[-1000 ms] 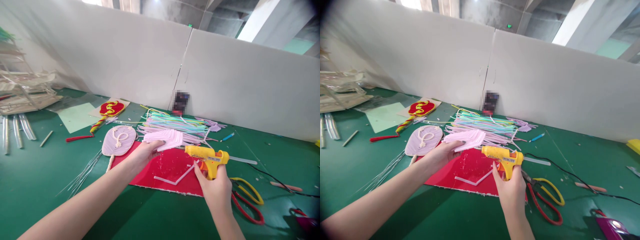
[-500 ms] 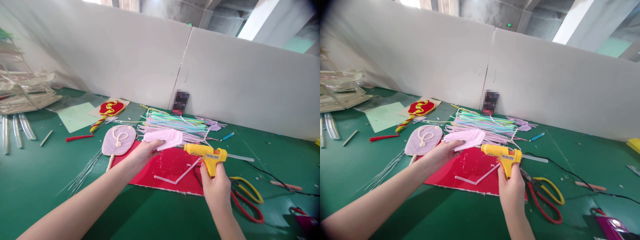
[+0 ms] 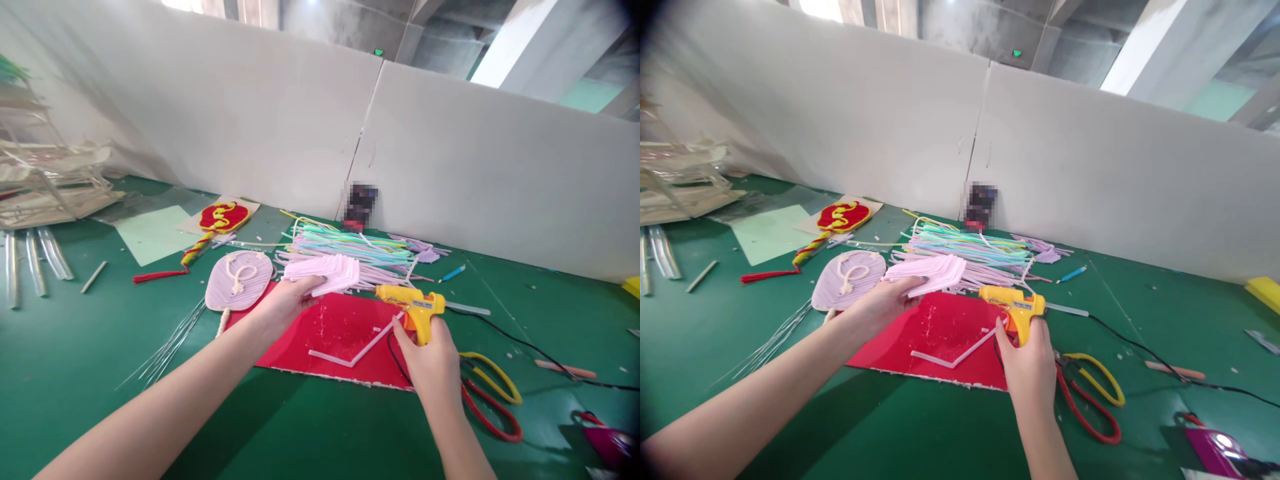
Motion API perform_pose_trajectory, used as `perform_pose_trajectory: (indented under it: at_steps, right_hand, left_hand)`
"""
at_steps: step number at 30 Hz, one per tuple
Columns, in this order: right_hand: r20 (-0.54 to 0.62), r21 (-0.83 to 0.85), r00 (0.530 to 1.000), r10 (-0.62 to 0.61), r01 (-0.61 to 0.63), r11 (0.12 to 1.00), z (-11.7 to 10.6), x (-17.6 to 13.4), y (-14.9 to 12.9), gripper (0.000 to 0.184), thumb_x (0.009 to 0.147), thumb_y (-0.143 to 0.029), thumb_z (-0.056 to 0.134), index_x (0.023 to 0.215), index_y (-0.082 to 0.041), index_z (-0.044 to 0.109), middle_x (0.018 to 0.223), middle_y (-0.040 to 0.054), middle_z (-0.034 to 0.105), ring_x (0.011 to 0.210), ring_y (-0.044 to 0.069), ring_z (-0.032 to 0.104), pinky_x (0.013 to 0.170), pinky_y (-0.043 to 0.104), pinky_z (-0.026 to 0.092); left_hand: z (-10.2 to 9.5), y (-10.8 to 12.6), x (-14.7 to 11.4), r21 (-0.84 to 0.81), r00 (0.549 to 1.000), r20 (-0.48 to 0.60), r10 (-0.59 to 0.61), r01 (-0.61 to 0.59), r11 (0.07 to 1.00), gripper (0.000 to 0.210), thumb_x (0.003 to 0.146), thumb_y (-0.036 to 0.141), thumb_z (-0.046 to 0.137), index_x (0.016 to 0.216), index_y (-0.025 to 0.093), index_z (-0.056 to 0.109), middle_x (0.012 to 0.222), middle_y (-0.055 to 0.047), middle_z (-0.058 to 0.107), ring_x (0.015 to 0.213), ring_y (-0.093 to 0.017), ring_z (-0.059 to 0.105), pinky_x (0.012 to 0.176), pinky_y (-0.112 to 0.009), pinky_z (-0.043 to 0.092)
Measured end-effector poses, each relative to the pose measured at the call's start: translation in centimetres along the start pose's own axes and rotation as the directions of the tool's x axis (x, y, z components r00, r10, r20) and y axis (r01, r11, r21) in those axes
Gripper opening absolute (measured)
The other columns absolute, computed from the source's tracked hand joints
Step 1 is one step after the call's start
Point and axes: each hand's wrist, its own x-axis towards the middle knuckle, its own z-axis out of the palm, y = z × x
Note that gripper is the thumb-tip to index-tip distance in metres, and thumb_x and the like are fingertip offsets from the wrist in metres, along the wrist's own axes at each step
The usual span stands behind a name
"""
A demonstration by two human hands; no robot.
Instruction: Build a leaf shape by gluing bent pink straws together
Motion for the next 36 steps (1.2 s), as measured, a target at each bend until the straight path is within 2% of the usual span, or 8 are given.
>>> perform_pose_trajectory:
  at_steps: [9, 13, 16, 20, 23, 26, 32, 36]
  right_hand:
    - [0.001, -0.167, 1.0, -0.007, 0.007, 0.986, 1.5, 1.1, 3.0, 0.073, 0.083, -0.069, 0.036, 0.112, -0.006, 0.059, 0.099, 0.0206, 0.058, 0.092, 0.033, 0.055, 0.075, 0.042, 0.044]
    - [-0.146, -0.175, 0.989, -0.024, -0.002, 0.985, 0.5, 1.3, 2.1, 0.06, 0.087, -0.059, 0.04, 0.115, -0.009, 0.058, 0.114, 0.0216, 0.056, 0.1, 0.035, 0.054, 0.08, 0.046, 0.044]
    - [-0.02, -0.061, 0.99, -0.137, 0.136, 0.989, -0.8, 0.4, -0.1, 0.039, 0.091, -0.043, 0.042, 0.106, -0.013, 0.062, 0.102, 0.0155, 0.061, 0.094, 0.028, 0.059, 0.08, 0.039, 0.047]
    - [0.467, 0.187, 0.791, -0.395, 0.349, 0.918, -1.8, -2.0, -3.2, 0.021, 0.088, -0.027, 0.046, 0.099, -0.023, 0.063, 0.103, 0.0072, 0.062, 0.089, 0.019, 0.064, 0.073, 0.026, 0.052]
    - [0.574, 0.182, 0.677, -0.46, 0.443, 0.878, -1.9, -3.3, -4.0, 0.033, 0.082, -0.013, 0.041, 0.108, -0.023, 0.06, 0.114, 0.0072, 0.061, 0.101, 0.019, 0.063, 0.077, 0.027, 0.052]
    - [0.601, 0.106, 0.708, -0.371, 0.39, 0.915, -2.0, -3.4, -3.9, 0.031, 0.085, -0.015, 0.034, 0.104, -0.021, 0.058, 0.117, 0.0096, 0.059, 0.099, 0.02, 0.065, 0.073, 0.028, 0.053]
    - [0.546, -0.27, 0.806, 0.228, -0.088, 0.959, -1.7, -2.8, -4.6, 0.038, 0.09, -0.051, 0.035, 0.08, -0.019, 0.052, 0.082, 0.0102, 0.064, 0.068, 0.02, 0.066, 0.053, 0.027, 0.048]
    - [0.51, -0.289, 0.832, 0.218, -0.073, 0.955, -1.0, -3.5, -5.1, 0.025, 0.089, -0.034, 0.038, 0.077, -0.018, 0.054, 0.078, 0.0123, 0.067, 0.065, 0.022, 0.067, 0.048, 0.028, 0.044]
  left_hand:
    - [0.0, 0.5, -0.6, 0.0, 0.996, 0.063, 0.061, -0.061, 0.998, 0.024, 0.065, 0.021, 0.075, 0.088, 0.015, 0.071, 0.101, -0.006, 0.069, 0.078, -0.011, 0.062, 0.059, -0.016, 0.046]
    - [0.1, 1.1, -1.0, -0.022, 0.997, 0.06, 0.057, -0.056, 0.998, 0.019, 0.066, 0.02, 0.074, 0.083, 0.013, 0.071, 0.095, -0.006, 0.07, 0.076, -0.01, 0.061, 0.057, -0.015, 0.045]
    - [0.2, 1.7, -1.4, -0.038, 0.994, 0.068, 0.087, -0.084, 0.996, 0.019, 0.065, 0.019, 0.075, 0.083, 0.014, 0.071, 0.093, -0.005, 0.07, 0.073, -0.009, 0.06, 0.055, -0.014, 0.044]
    - [0.0, 2.7, -1.9, -0.058, 0.988, 0.093, 0.125, -0.12, 0.991, 0.016, 0.065, 0.02, 0.075, 0.079, 0.014, 0.07, 0.091, -0.005, 0.07, 0.077, -0.011, 0.061, 0.058, -0.016, 0.045]
    - [-0.3, 3.3, -2.2, -0.079, 0.982, 0.104, 0.158, -0.15, 0.986, 0.019, 0.064, 0.022, 0.077, 0.08, 0.014, 0.07, 0.089, -0.004, 0.069, 0.076, -0.01, 0.061, 0.059, -0.016, 0.045]
    - [-0.5, 3.7, -2.4, -0.088, 0.98, 0.098, 0.172, -0.163, 0.983, 0.021, 0.064, 0.023, 0.078, 0.081, 0.014, 0.07, 0.088, -0.004, 0.068, 0.074, -0.009, 0.06, 0.058, -0.016, 0.045]
    - [-0.8, 4.2, -2.8, 0.009, 0.96, 0.136, 0.245, -0.248, 0.969, 0.023, 0.068, 0.029, 0.075, 0.087, 0.016, 0.071, 0.099, -0.005, 0.069, 0.079, -0.012, 0.061, 0.064, -0.019, 0.047]
    - [-1.0, 4.6, -3.3, 0.06, 0.936, 0.184, 0.301, -0.316, 0.947, 0.034, 0.07, 0.031, 0.074, 0.102, 0.02, 0.069, 0.115, -0.005, 0.066, 0.102, -0.018, 0.061, 0.089, -0.027, 0.047]
